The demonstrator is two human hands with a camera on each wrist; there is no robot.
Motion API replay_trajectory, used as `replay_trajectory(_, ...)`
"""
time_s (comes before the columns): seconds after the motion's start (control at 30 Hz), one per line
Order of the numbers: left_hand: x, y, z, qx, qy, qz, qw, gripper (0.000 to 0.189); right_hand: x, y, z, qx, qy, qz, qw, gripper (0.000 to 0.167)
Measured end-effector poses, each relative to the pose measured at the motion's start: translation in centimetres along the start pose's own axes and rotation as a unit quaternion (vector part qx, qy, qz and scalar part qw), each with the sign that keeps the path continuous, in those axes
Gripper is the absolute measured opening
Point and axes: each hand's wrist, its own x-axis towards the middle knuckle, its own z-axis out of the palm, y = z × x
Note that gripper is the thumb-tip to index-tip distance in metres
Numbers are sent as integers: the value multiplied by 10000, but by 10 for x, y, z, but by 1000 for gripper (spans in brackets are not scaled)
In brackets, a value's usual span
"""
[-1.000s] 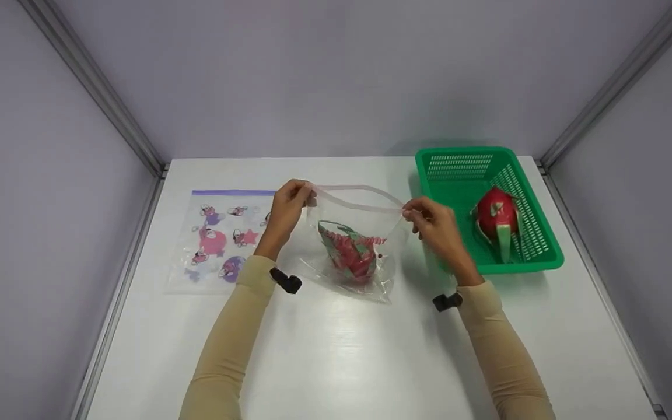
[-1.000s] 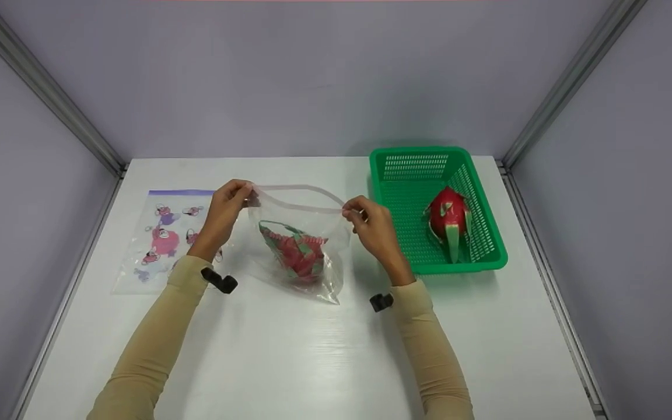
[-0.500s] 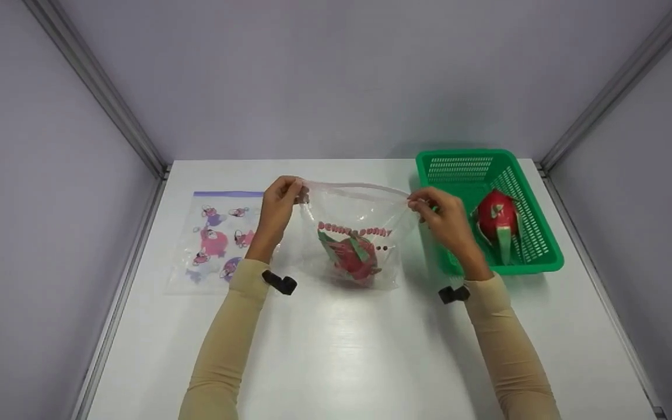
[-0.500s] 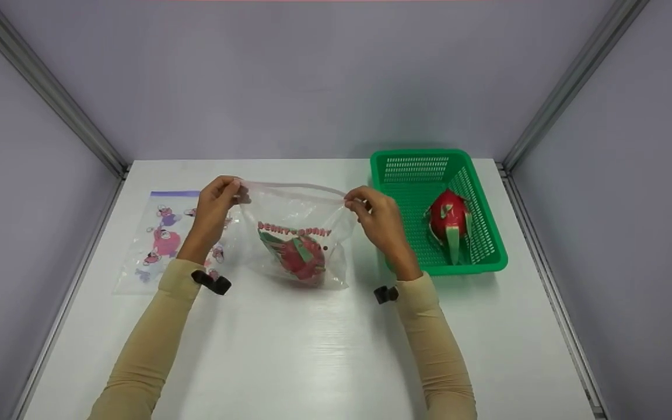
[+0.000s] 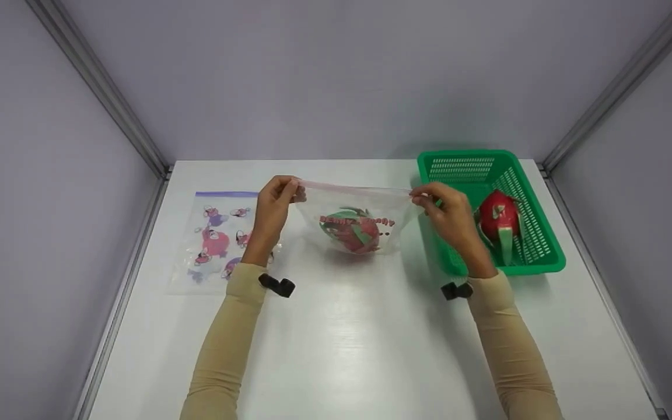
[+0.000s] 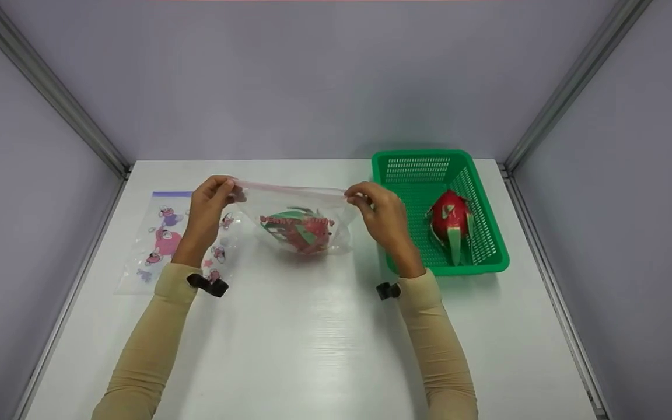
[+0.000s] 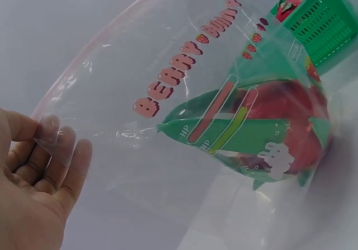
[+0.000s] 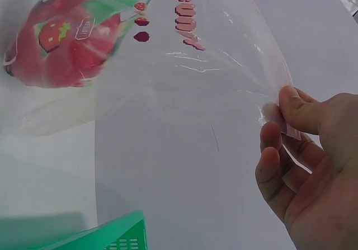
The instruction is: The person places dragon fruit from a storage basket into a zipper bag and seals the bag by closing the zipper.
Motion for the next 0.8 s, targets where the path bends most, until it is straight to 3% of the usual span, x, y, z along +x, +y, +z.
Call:
replay_trajectory(0.3,-2,2,-4,-4,18,26,10000,19,3,0,0,100,155,218,9996,22)
replay_trajectory(0.8,-12,-9,-10,-282,-166,136,9994,18,0,5,5,116,100,288,9995,17)
